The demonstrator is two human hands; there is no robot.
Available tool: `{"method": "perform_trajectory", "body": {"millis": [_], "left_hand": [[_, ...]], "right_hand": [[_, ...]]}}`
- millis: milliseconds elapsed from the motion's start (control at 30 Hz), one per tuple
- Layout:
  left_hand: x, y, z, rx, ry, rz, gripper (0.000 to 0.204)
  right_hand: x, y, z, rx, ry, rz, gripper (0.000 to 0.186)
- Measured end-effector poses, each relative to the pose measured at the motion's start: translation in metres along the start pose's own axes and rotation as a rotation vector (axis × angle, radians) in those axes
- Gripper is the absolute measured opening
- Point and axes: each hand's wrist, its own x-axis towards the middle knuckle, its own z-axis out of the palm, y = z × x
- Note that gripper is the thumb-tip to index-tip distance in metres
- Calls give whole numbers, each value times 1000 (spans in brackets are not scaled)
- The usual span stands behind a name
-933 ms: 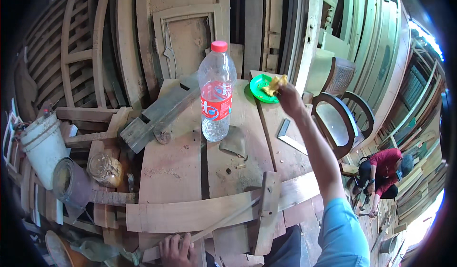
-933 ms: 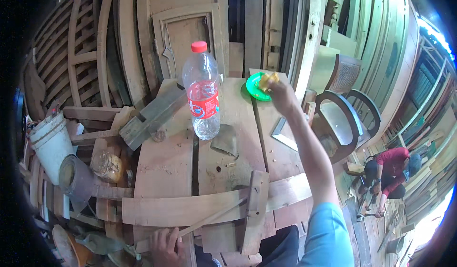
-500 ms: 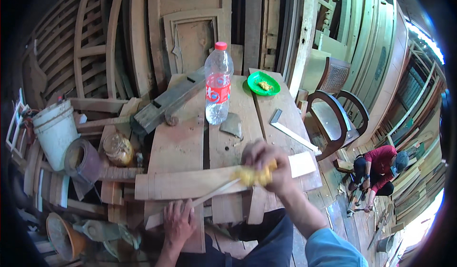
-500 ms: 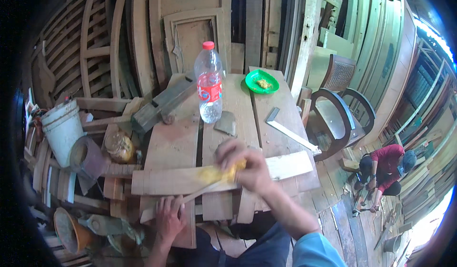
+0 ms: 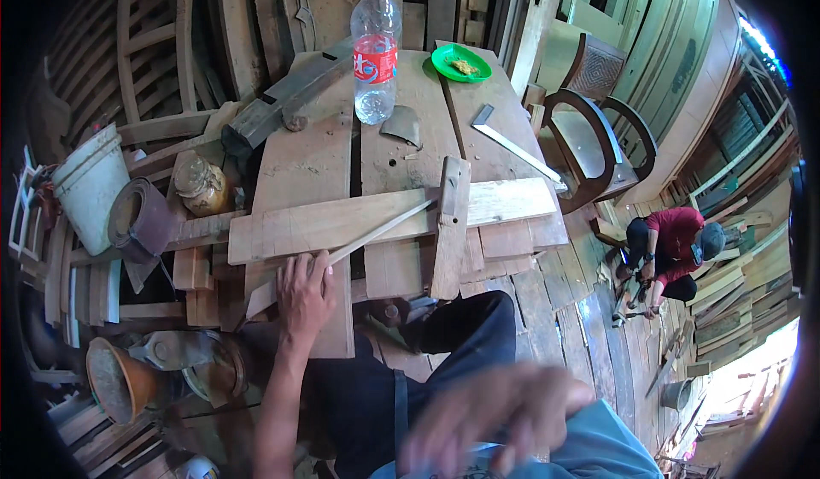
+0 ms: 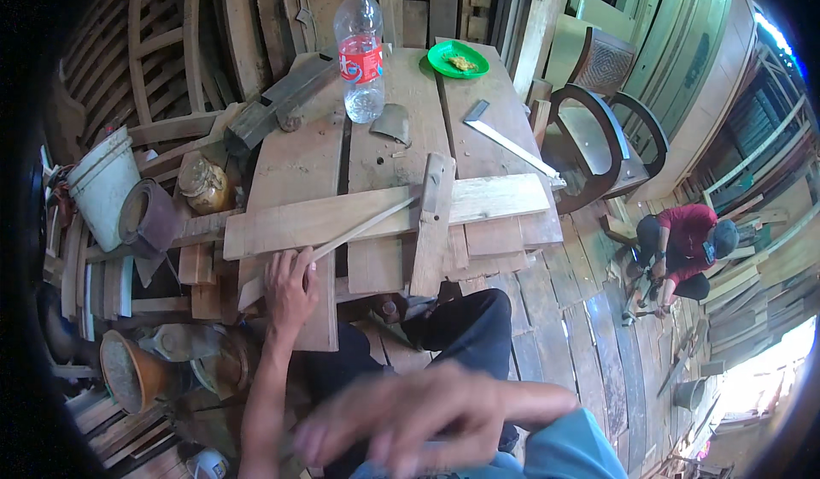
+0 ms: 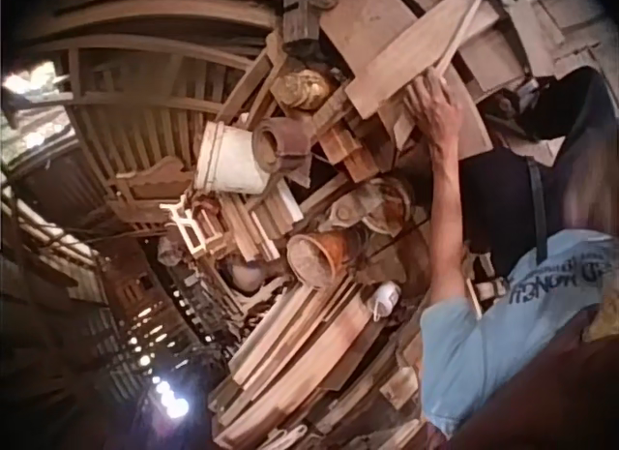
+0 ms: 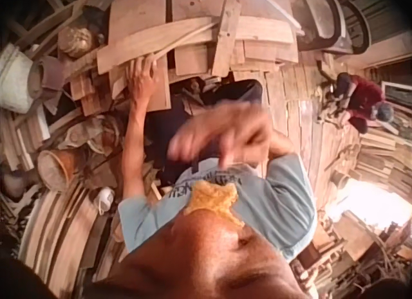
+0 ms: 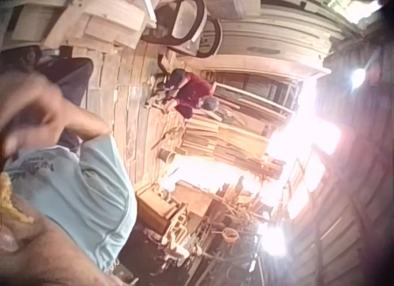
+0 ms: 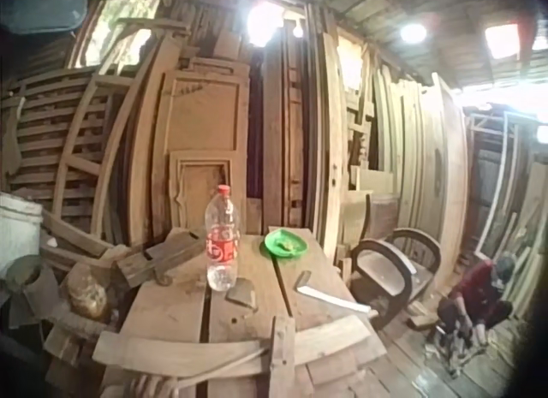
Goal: Shaping a piece of wood using a hand plane.
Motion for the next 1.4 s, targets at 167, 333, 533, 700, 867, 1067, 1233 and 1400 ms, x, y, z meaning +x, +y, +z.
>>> {"method": "perform_trajectory", "body": {"millis": [167,333,533,700,867,1067,1233,1400], "left_hand": [[-6,-2,4,-8,3,-6,29],[-2,0,5,-3,24,11,28],[-5,-1,6,-4,41,17,28],[-3,0,9,-28,74,41,27],[-9,-9,11,-47,77,-10,27],[-5,-4,14,-72,121,25,28],[-7,-7,11,-39,96,28,28],[-6,-7,14,-47,90,36,28]], "right_hand": [[-185,-27,-51,-1491,573,771,63],[-336,-37,-36,-1612,1110,1528,103],[-351,-59,-66,-1286,1200,1369,58],[-288,-64,-83,-1710,977,1102,29],[-150,-3,-106,-1864,744,681,59],[-103,27,-145,-2041,708,1031,104],[-90,10,-155,-1890,751,1150,101],[-102,13,-135,-1818,603,985,92]]}}
